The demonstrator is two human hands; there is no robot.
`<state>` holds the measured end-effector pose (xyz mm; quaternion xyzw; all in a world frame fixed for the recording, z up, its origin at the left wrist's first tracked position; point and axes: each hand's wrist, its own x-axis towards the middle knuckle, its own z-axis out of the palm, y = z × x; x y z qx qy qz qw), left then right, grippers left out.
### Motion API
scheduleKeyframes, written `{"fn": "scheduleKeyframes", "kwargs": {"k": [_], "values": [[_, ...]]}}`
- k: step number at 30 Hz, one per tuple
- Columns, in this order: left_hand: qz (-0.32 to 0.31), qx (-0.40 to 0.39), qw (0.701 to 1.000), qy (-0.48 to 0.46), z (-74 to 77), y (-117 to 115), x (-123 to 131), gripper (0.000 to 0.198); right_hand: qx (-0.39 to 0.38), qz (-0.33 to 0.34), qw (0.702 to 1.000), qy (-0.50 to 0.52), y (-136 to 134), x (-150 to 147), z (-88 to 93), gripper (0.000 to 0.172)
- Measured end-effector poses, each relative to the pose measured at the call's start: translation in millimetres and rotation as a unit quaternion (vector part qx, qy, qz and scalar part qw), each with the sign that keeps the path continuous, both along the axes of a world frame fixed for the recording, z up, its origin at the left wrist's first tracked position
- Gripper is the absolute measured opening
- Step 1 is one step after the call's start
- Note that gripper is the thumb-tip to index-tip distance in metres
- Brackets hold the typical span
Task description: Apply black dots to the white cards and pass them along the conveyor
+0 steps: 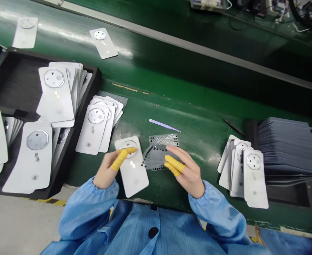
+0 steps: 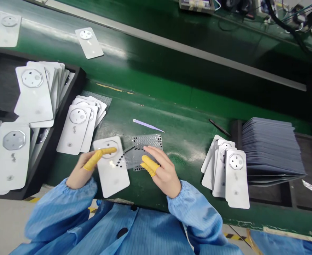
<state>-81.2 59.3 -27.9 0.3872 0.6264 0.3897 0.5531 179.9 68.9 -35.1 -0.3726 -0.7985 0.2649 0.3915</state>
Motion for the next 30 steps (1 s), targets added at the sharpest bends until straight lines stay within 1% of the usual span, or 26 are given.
{"fn": "scheduleKeyframes", "kwargs": {"k": [2, 3, 5, 7, 9, 10, 12, 14, 16, 19, 22, 24, 25, 28, 29, 30], "values": [[-0.061, -0.020, 0.995, -0.071, 4.5, 1, 18, 0.045, 0.014, 0.031, 0.999, -0.040, 4, 11, 8.1, 0.042], [-0.077, -0.026, 0.993, -0.084, 6.8, 1, 26, 0.042, 0.017, 0.047, 0.996, -0.069, 6, 16, 10.4, 0.041], [-0.090, -0.032, 0.992, -0.088, 9.9, 1, 38, 0.036, 0.015, 0.060, 0.991, -0.122, 8, 21, 13.0, 0.039], [-0.086, -0.032, 0.993, -0.080, 10.1, 0, 46, 0.031, 0.011, 0.038, 0.990, -0.137, 9, 20, 14.7, 0.037], [-0.075, -0.027, 0.995, -0.063, 7.5, -2, 50, 0.029, 0.014, 0.008, 0.994, -0.107, 9, 11, 16.3, 0.035], [-0.073, -0.023, 0.996, -0.055, 5.7, -4, 51, 0.028, 0.016, 0.003, 0.996, -0.087, 9, 5, 16.6, 0.033], [-0.077, -0.012, 0.996, -0.040, 2.0, -7, 54, 0.026, 0.025, 0.017, 0.997, -0.066, 7, -11, 15.5, 0.026], [-0.088, 0.002, 0.996, -0.021, -0.7, -10, 55, 0.021, 0.038, 0.043, 0.996, -0.071, 6, -24, 11.4, 0.020], [-0.098, 0.018, 0.995, 0.005, -2.7, -12, 55, 0.018, 0.049, 0.055, 0.994, -0.082, 5, -33, 4.7, 0.020], [-0.110, 0.040, 0.992, 0.040, -6.5, -14, 54, 0.020, 0.046, 0.055, 0.994, -0.078, 2, -37, -7.6, 0.022], [-0.114, 0.051, 0.990, 0.062, -12.8, -14, 52, 0.017, -0.018, 0.032, 0.999, -0.027, 0, -39, -19.9, 0.019], [-0.115, 0.051, 0.990, 0.066, -17.2, -14, 50, 0.016, -0.064, 0.000, 0.998, 0.004, 1, -42, -27.1, 0.015], [-0.116, 0.049, 0.990, 0.064, -18.7, -13, 48, 0.017, -0.074, -0.017, 0.997, 0.012, 2, -44, -30.3, 0.014], [-0.127, 0.043, 0.990, 0.042, -18.0, -12, 31, 0.028, -0.062, -0.045, 0.997, 0.016, 3, -45, -37.4, 0.014], [-0.119, 0.045, 0.991, 0.036, -15.4, -13, 22, 0.033, -0.054, -0.049, 0.997, 0.017, 3, -45, -38.3, 0.015], [-0.097, 0.050, 0.993, 0.035, -11.6, -14, 14, 0.039, -0.044, -0.051, 0.998, 0.018, 3, -44, -38.1, 0.016]]}}
